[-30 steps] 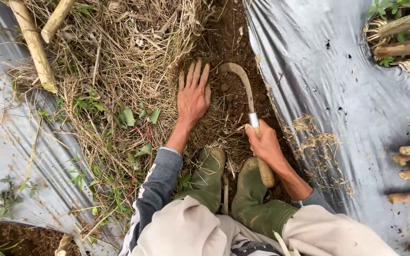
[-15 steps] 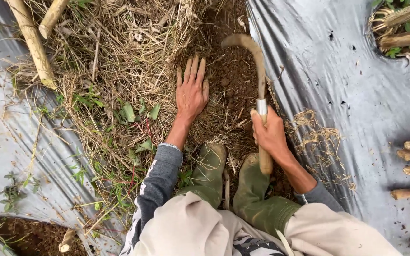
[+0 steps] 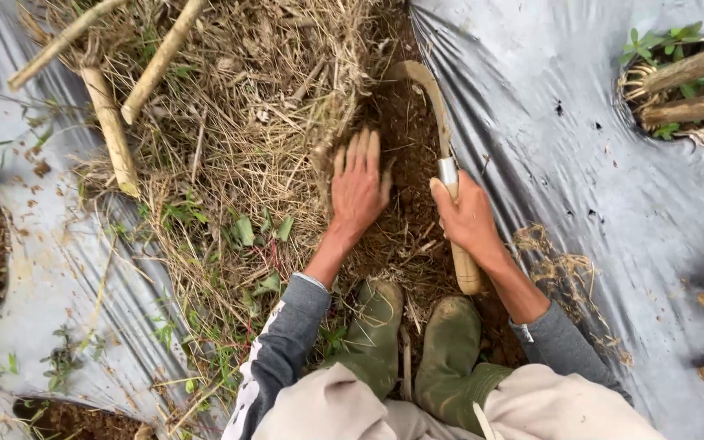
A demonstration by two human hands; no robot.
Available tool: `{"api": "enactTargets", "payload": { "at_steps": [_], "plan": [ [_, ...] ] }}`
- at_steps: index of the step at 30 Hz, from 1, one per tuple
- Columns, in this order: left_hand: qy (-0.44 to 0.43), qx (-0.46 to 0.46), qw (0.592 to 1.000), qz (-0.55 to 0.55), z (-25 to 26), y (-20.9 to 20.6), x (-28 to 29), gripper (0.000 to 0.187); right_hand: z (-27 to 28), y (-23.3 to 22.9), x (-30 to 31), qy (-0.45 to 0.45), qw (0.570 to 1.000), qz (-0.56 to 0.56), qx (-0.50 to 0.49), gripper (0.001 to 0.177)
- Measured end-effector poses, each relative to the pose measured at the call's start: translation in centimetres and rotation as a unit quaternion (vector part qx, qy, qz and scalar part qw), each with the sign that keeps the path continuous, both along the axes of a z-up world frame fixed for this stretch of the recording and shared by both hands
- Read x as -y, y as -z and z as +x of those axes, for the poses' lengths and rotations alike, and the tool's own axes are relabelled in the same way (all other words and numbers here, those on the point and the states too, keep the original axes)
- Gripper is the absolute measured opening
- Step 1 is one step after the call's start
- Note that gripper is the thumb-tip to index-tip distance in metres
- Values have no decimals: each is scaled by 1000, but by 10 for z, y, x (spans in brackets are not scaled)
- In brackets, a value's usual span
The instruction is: The person places a plant stem into a hole in the plastic sheeting and covers it with soil. They then use a sickle to clear dry grass and weeds from the ground and trim a nearby plant stem.
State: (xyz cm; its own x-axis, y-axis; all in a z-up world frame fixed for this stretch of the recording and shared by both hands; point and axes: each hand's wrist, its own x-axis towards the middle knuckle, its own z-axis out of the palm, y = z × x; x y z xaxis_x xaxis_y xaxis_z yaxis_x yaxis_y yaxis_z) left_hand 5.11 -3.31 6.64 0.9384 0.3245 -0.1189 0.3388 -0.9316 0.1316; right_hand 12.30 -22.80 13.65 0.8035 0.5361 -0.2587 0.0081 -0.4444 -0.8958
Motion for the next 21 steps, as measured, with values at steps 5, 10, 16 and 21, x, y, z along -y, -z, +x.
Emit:
{"api": "enactTargets", "payload": {
  "at_steps": [5,10,16,21],
  "plan": [
    [30,20,997,67,45,-7,-20,80,24,-21,-48,77,993,46,81,25],
    [-75,8,997,22,30,25,-60,82,17,35,-49,21,1000,20,-7,20],
    [-102,46,994,-15,24,44,-68,76,22,-7,-66,50,996,21,-65,17],
    [-103,40,994,-24,20,45,-68,72,9,19,-57,20,989,40,-141,16]
  ]
}}
